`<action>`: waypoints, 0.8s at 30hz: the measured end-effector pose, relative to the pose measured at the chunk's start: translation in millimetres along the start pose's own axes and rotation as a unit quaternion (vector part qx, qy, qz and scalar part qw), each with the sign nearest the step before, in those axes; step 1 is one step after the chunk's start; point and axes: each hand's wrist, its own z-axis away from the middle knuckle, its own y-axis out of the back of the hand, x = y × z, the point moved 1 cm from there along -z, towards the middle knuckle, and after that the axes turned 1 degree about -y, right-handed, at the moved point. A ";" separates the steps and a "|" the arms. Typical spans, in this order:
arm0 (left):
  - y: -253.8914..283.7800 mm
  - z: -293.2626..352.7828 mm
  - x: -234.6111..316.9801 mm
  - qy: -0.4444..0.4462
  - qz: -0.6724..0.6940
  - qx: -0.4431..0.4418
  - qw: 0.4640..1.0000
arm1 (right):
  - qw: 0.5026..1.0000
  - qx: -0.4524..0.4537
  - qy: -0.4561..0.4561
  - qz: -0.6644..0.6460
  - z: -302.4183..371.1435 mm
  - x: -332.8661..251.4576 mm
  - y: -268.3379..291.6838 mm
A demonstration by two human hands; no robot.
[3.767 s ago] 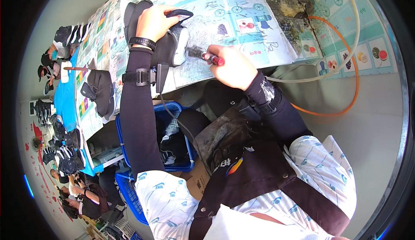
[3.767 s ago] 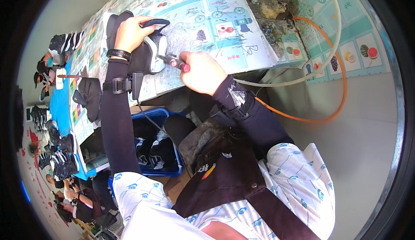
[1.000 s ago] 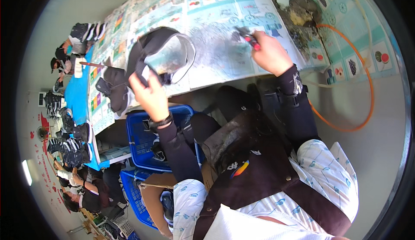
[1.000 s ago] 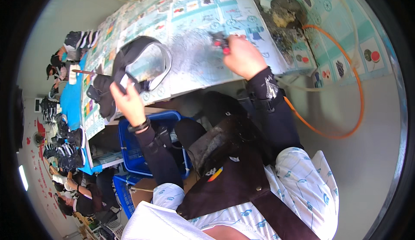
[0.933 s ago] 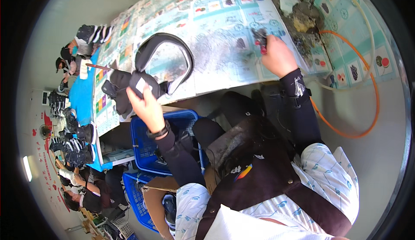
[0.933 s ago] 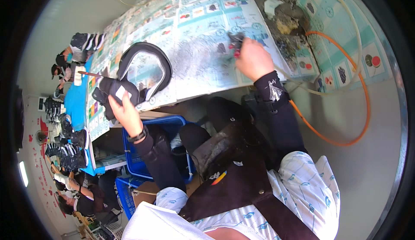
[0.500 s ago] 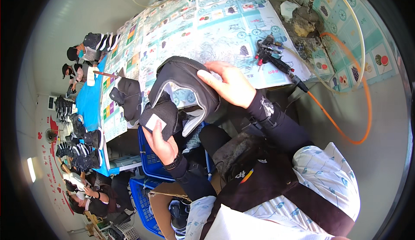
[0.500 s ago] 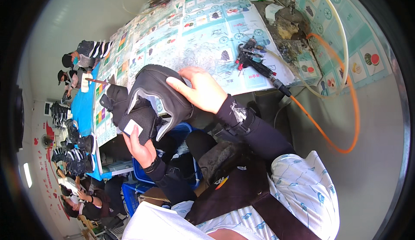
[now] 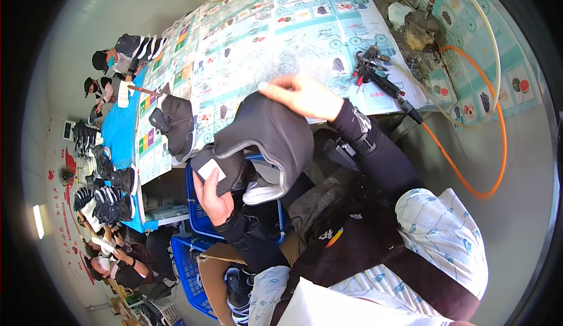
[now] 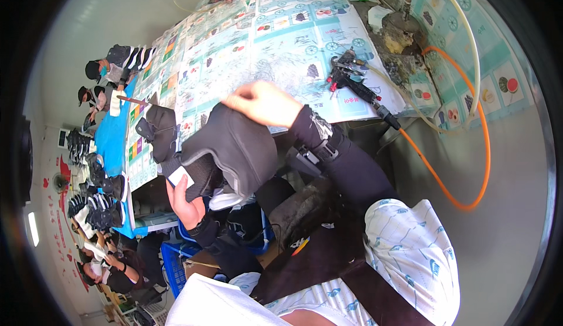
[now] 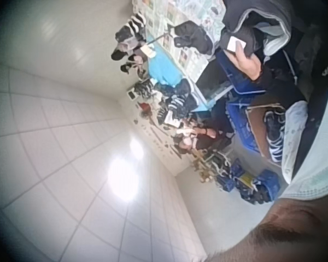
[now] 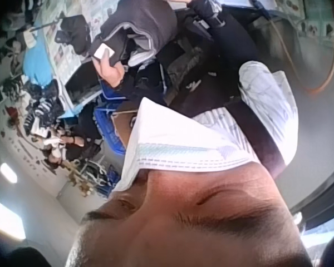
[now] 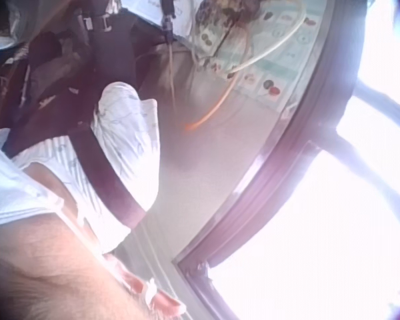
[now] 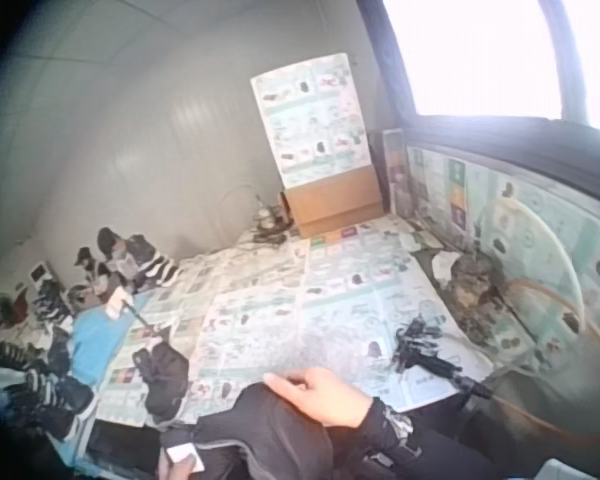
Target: The person is using a handheld air stapler or specialized stitching tool to attach or secure components of a shoe upper on a workbench.
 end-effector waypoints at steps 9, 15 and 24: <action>-1.1 -73.0 34.9 0.153 0.031 0.020 0.988 | 0.836 0.156 -0.105 0.516 59.3 106.1 123.3; -41.9 -171.4 -21.4 0.221 -0.006 -0.071 0.973 | 0.804 0.170 -0.126 0.556 52.0 127.1 148.4; -105.7 -210.5 -74.7 0.222 -0.115 -0.103 0.963 | 0.939 0.306 -0.068 0.140 82.1 72.1 105.4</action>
